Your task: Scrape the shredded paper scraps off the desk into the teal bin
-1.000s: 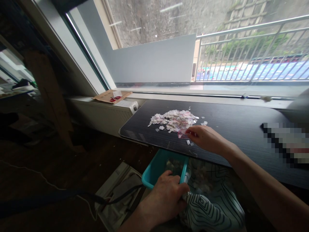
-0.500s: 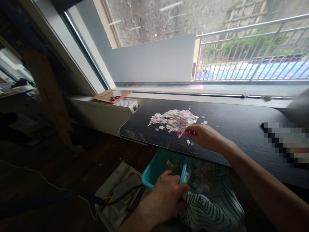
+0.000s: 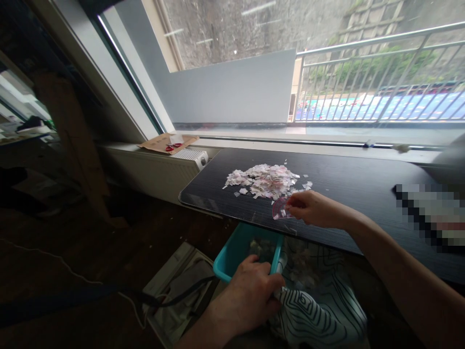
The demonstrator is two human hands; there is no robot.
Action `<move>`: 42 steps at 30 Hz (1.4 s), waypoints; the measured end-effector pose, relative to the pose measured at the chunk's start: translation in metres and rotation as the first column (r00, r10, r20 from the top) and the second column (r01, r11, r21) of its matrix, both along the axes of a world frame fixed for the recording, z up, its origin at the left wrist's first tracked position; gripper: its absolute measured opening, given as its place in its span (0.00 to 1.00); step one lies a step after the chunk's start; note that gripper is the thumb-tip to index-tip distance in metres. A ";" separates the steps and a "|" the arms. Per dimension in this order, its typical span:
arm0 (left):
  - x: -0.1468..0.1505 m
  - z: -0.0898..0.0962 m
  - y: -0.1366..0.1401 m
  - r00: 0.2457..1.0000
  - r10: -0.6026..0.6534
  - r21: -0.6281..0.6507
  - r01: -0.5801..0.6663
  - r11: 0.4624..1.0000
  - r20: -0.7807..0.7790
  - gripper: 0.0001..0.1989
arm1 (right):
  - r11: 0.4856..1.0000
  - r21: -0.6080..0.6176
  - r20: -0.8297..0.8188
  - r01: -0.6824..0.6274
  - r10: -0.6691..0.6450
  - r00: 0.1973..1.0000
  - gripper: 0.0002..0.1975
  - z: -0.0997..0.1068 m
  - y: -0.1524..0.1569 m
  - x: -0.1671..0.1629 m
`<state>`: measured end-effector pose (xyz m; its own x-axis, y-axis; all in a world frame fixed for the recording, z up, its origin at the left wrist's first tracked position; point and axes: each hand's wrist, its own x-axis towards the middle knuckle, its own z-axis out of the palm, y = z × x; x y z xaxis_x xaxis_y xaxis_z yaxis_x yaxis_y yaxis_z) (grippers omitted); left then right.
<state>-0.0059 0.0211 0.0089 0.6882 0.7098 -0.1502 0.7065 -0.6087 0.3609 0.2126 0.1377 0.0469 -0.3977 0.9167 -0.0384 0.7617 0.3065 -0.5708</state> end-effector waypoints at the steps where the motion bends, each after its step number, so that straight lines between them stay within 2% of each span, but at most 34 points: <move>1: 0.000 0.000 0.000 1.000 -0.004 0.003 0.004 1.000 -0.001 0.07 | 0.999 0.004 -0.005 0.039 -0.039 0.999 0.12 -0.002 0.002 0.001; 4: 0.000 0.000 0.000 1.000 -0.005 0.015 0.005 1.000 -0.001 0.07 | 0.994 0.030 -0.023 0.106 -0.105 0.994 0.13 -0.007 0.005 0.003; 8: 0.000 0.000 0.001 1.000 -0.008 0.009 0.008 1.000 0.011 0.07 | 0.993 0.057 -0.062 0.107 -0.104 0.993 0.15 -0.008 0.007 0.004; 11: 0.001 0.000 0.001 1.000 -0.013 0.009 0.013 1.000 0.013 0.07 | 0.991 0.105 -0.001 0.079 -0.080 0.997 0.14 -0.007 0.007 0.004; 15: 0.000 -0.001 0.001 1.000 -0.003 0.002 0.003 1.000 0.013 0.06 | 0.993 0.097 -0.010 0.064 -0.063 0.998 0.15 -0.002 0.004 0.012; 19: 0.000 0.000 0.002 1.000 -0.020 0.015 0.020 1.000 0.014 0.06 | 0.971 0.172 -0.003 0.164 -0.166 0.986 0.14 0.001 -0.007 0.024; 21: 0.001 0.000 0.003 0.999 -0.036 0.035 0.036 0.999 0.012 0.05 | 0.964 0.205 0.027 0.168 -0.177 0.984 0.13 0.000 -0.015 0.027; 25: 0.007 0.003 0.004 0.997 -0.079 0.108 0.081 0.991 -0.023 0.04 | 0.972 0.190 -0.004 0.140 -0.142 0.990 0.13 -0.006 -0.031 0.029; 30: 0.015 0.008 0.004 0.990 -0.132 0.158 0.138 0.978 -0.047 0.04 | 0.939 0.277 0.029 0.202 -0.218 0.975 0.13 -0.011 -0.047 0.031; 35: 0.020 0.009 0.004 0.987 -0.150 0.168 0.157 0.973 -0.055 0.04 | 0.962 0.241 -0.018 0.130 -0.130 0.991 0.12 -0.012 -0.052 0.021; 40: 0.021 0.008 0.003 0.984 -0.164 0.173 0.173 0.969 -0.067 0.05 | 0.933 0.312 -0.043 0.178 -0.173 0.984 0.13 -0.014 -0.044 0.012; 42: 0.021 0.009 0.003 0.983 -0.167 0.171 0.177 0.969 -0.072 0.05 | 0.943 0.298 -0.041 0.148 -0.142 0.989 0.12 -0.015 -0.046 0.011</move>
<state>0.0154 0.0246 0.0176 0.7963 0.6001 -0.0756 0.6018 -0.7734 0.1995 0.2231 0.0916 0.0315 -0.2578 0.9326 0.2526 0.8008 0.3525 -0.4842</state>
